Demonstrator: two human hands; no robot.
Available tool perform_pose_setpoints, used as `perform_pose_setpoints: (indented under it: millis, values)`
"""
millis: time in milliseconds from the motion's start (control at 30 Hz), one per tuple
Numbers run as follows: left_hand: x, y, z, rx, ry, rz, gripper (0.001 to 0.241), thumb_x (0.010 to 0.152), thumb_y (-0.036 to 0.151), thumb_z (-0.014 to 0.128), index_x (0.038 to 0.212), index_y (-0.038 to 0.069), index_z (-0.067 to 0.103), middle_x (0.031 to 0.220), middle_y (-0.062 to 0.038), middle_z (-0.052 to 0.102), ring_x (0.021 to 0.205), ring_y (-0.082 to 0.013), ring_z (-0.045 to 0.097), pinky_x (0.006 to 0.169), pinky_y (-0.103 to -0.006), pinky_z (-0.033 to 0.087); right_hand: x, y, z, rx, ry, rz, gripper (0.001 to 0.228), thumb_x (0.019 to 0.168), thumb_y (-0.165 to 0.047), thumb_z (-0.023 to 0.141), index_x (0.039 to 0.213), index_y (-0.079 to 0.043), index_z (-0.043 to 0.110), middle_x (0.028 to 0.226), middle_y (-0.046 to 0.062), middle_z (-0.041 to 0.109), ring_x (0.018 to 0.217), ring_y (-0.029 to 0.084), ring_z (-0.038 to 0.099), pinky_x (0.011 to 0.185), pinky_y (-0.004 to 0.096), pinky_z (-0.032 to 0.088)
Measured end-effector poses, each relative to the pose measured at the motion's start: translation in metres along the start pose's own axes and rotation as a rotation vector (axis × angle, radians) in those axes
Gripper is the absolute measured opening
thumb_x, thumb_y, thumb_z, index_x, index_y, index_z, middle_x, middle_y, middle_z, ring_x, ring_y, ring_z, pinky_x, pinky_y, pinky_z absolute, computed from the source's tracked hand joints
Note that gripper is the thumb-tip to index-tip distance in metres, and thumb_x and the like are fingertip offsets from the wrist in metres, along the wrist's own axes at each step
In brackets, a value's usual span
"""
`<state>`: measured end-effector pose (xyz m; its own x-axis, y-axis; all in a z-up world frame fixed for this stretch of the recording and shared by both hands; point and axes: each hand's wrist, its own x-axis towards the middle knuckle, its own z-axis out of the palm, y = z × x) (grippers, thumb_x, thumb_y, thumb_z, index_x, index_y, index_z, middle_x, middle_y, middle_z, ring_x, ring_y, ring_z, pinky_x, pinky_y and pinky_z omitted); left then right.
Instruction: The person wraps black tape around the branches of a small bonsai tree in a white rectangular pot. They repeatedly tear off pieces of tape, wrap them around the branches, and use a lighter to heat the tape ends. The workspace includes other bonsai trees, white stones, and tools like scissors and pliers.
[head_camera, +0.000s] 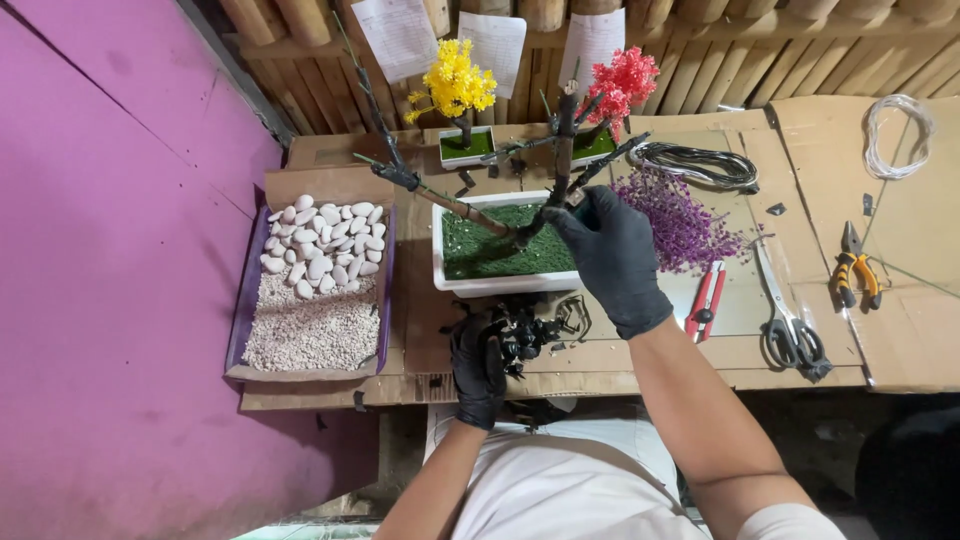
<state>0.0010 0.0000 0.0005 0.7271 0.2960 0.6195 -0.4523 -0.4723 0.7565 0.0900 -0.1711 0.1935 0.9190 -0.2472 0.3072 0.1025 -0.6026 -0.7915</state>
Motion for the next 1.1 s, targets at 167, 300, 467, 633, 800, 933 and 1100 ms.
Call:
perform_pose_setpoints:
  millis: [167,300,467,633,800,933,1100]
  values:
    - [-0.001,-0.003,0.001,0.012,-0.042,-0.033,0.027,0.101,0.023,0.057,0.123,0.009,0.066,0.112,-0.015,0.063,0.107,-0.0427,0.065,0.094,-0.0500,0.056,0.018,0.021,0.005,0.107,0.209,-0.093,0.042,0.087,-0.037,0.091,0.099,-0.010,0.061,0.076,0.014,0.067,0.077,0.030,0.070,0.072,0.043,0.055]
    - [0.000,-0.001,-0.001,0.022,-0.078,-0.050,0.027,0.100,0.021,0.055,0.122,0.008,0.065,0.107,-0.016,0.062,0.103,-0.0445,0.064,0.093,-0.0516,0.055,0.038,0.032,0.022,0.371,0.231,-0.104,0.040,0.083,-0.025,0.096,0.094,-0.011,0.059,0.073,0.004,0.063,0.070,0.014,0.062,0.069,0.031,0.054]
    - [0.006,0.009,-0.006,-0.017,-0.077,-0.078,0.025,0.100,0.020,0.054,0.116,0.004,0.064,0.103,-0.018,0.063,0.100,-0.0454,0.065,0.090,-0.0512,0.056,-0.003,0.006,0.019,0.626,0.201,-0.214,0.018,0.105,-0.024,0.067,0.099,-0.012,0.054,0.078,0.003,0.054,0.075,0.011,0.052,0.070,0.027,0.046]
    - [0.004,0.004,-0.003,-0.012,-0.084,-0.014,0.025,0.101,0.022,0.055,0.117,0.006,0.066,0.103,-0.015,0.064,0.101,-0.0413,0.066,0.091,-0.0455,0.056,-0.048,0.020,0.049,0.807,-0.034,-0.166,0.011,0.110,-0.013,0.053,0.100,-0.010,0.050,0.073,-0.001,0.051,0.066,0.010,0.051,0.064,0.024,0.045]
    - [-0.005,-0.014,0.002,-0.092,-0.032,-0.051,0.025,0.102,0.019,0.055,0.123,0.010,0.066,0.108,-0.013,0.065,0.104,-0.0385,0.067,0.095,-0.0451,0.055,-0.028,0.024,0.024,0.718,0.013,-0.224,0.013,0.114,-0.019,0.044,0.107,-0.010,0.050,0.078,0.004,0.055,0.072,0.011,0.050,0.067,0.023,0.043]
    - [-0.004,-0.006,-0.003,-0.023,-0.099,-0.135,0.022,0.105,0.021,0.051,0.122,0.013,0.062,0.109,-0.012,0.063,0.104,-0.0391,0.065,0.092,-0.0511,0.056,0.048,0.016,-0.053,0.555,0.026,-0.449,0.014,0.116,-0.018,0.046,0.122,-0.006,0.049,0.098,0.010,0.055,0.089,0.018,0.051,0.084,0.032,0.047]
    - [-0.015,-0.023,0.006,0.012,-0.081,-0.019,0.034,0.107,0.026,0.047,0.128,0.005,0.063,0.122,-0.017,0.067,0.112,-0.0355,0.064,0.101,-0.0456,0.050,0.119,-0.012,-0.097,0.153,-0.348,-0.620,0.039,0.119,-0.036,0.043,0.127,0.001,0.052,0.106,0.011,0.051,0.098,0.025,0.049,0.085,0.041,0.043]
